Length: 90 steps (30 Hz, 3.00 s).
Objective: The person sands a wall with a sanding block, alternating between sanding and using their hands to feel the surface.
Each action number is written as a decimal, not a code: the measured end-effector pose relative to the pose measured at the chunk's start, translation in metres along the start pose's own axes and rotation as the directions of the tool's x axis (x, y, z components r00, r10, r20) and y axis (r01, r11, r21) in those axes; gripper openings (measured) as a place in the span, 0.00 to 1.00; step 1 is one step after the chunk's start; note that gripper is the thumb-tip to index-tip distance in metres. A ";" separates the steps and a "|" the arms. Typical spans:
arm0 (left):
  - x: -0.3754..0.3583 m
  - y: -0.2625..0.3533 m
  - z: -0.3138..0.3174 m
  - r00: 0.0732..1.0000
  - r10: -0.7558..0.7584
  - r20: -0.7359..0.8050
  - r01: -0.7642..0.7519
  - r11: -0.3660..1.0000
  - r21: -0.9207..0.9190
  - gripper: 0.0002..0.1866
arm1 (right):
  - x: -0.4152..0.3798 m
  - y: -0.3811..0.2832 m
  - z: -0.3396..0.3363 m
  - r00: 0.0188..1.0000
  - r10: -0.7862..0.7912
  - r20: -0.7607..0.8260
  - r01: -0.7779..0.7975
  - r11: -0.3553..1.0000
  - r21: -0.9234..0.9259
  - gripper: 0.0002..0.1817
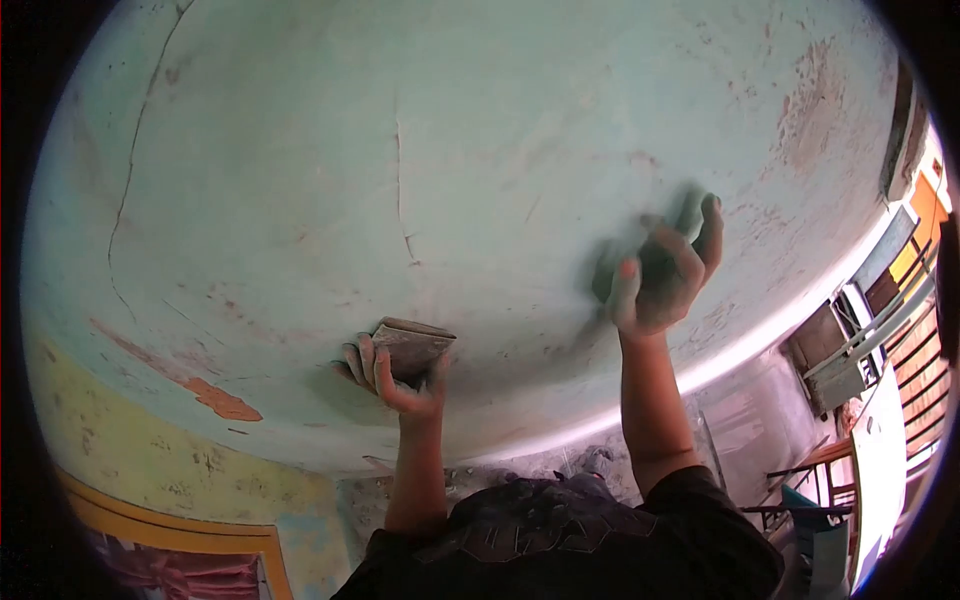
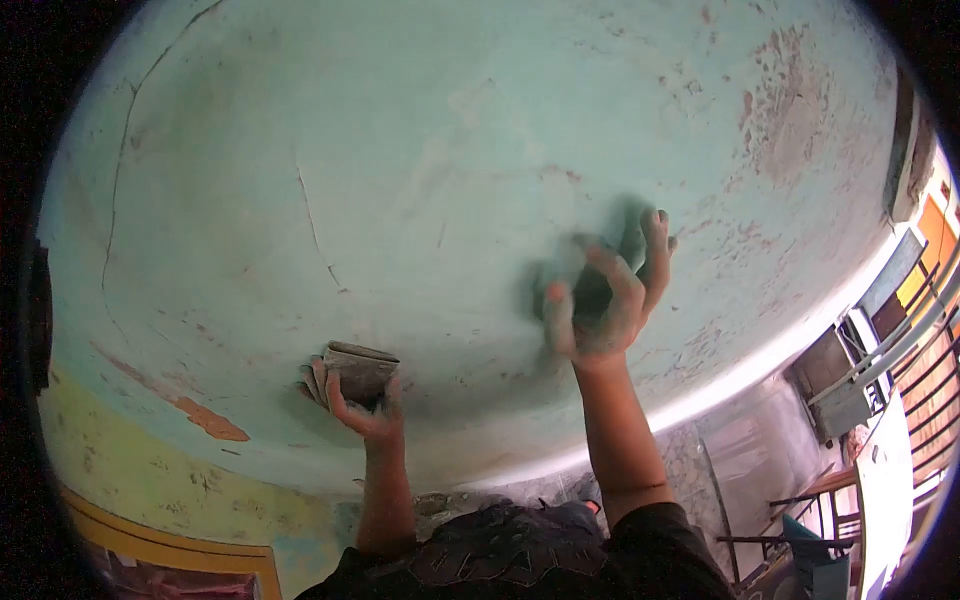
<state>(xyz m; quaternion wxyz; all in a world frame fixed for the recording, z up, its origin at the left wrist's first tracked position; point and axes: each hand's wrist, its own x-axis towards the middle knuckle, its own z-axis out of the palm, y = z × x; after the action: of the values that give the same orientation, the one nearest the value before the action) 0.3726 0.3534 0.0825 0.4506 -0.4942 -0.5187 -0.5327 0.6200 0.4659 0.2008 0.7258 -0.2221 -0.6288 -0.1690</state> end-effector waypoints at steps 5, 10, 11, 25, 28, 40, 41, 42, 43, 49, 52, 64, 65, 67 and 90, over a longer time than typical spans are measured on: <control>-0.002 0.000 -0.001 1.000 -0.001 0.004 0.001 1.000 -0.002 0.40 | -0.005 0.011 0.005 0.989 -0.085 -0.118 0.107 0.976 0.192 0.15; -0.001 0.001 -0.001 1.000 0.004 -0.005 -0.004 1.000 -0.004 0.40 | 0.022 -0.013 -0.011 0.998 -0.064 -0.015 0.064 0.997 0.033 0.20; -0.001 0.001 -0.001 1.000 -0.003 -0.003 0.003 1.000 -0.010 0.40 | 0.027 -0.020 -0.018 0.981 0.035 0.188 0.025 0.950 -0.310 0.26; -0.005 -0.004 -0.002 1.000 0.022 -0.012 -0.023 0.999 -0.044 0.40 | 0.045 -0.002 -0.014 0.995 -0.006 -0.102 0.007 1.000 0.012 0.33; -0.003 -0.003 -0.003 1.000 0.030 0.003 -0.030 0.999 -0.038 0.39 | 0.065 0.023 -0.017 0.983 -0.148 -0.111 0.143 0.989 -0.046 0.36; -0.001 -0.001 0.000 0.999 0.026 -0.036 -0.026 1.000 -0.010 0.38 | 0.095 0.019 -0.028 0.993 -0.113 0.017 0.113 0.954 -0.278 0.32; -0.001 -0.001 0.000 0.999 0.028 -0.029 -0.028 1.000 -0.009 0.38 | 0.095 0.018 -0.032 0.987 -0.158 0.002 0.153 0.956 -0.252 0.32; -0.001 0.000 -0.001 0.999 0.031 -0.023 -0.031 0.999 -0.010 0.38 | 0.095 0.021 -0.030 0.988 -0.155 0.007 0.152 0.957 -0.246 0.32; -0.001 -0.001 -0.001 0.999 0.028 -0.022 -0.028 1.000 -0.006 0.38 | 0.097 0.027 -0.026 0.966 -0.233 -0.116 0.217 0.967 -0.136 0.32; -0.003 -0.003 -0.001 0.999 0.022 -0.039 -0.024 0.998 -0.056 0.36 | 0.085 0.026 -0.027 0.993 0.013 0.121 0.031 0.936 -0.350 0.32; -0.001 -0.002 -0.003 0.999 0.038 -0.011 -0.039 0.999 -0.034 0.36 | 0.077 0.013 -0.030 0.973 -0.139 0.185 0.186 0.945 -0.270 0.32; -0.003 -0.001 -0.002 1.000 0.028 -0.008 -0.029 0.998 -0.057 0.37 | 0.053 -0.040 -0.012 0.957 -0.230 0.176 0.259 0.951 -0.166 0.33; -0.003 -0.001 -0.003 1.000 0.027 -0.001 -0.027 0.999 -0.044 0.37 | 0.055 -0.041 -0.009 0.957 -0.176 0.232 0.228 0.948 -0.220 0.33; -0.002 -0.003 -0.001 1.000 0.030 -0.003 -0.030 0.999 -0.028 0.37 | 0.059 -0.036 -0.004 0.958 -0.228 0.175 0.256 0.954 -0.157 0.33; -0.019 -0.001 0.002 0.999 0.042 -0.006 -0.042 0.999 -0.023 0.34 | -0.015 -0.099 -0.047 0.411 0.111 0.905 -0.524 0.841 0.135 0.34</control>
<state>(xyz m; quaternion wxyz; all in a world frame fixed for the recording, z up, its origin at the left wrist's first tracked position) 0.3733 0.3547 0.0635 0.4575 -0.5087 -0.5007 -0.5303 0.6053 0.3570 0.1917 0.3512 -0.2412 -0.8712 0.2441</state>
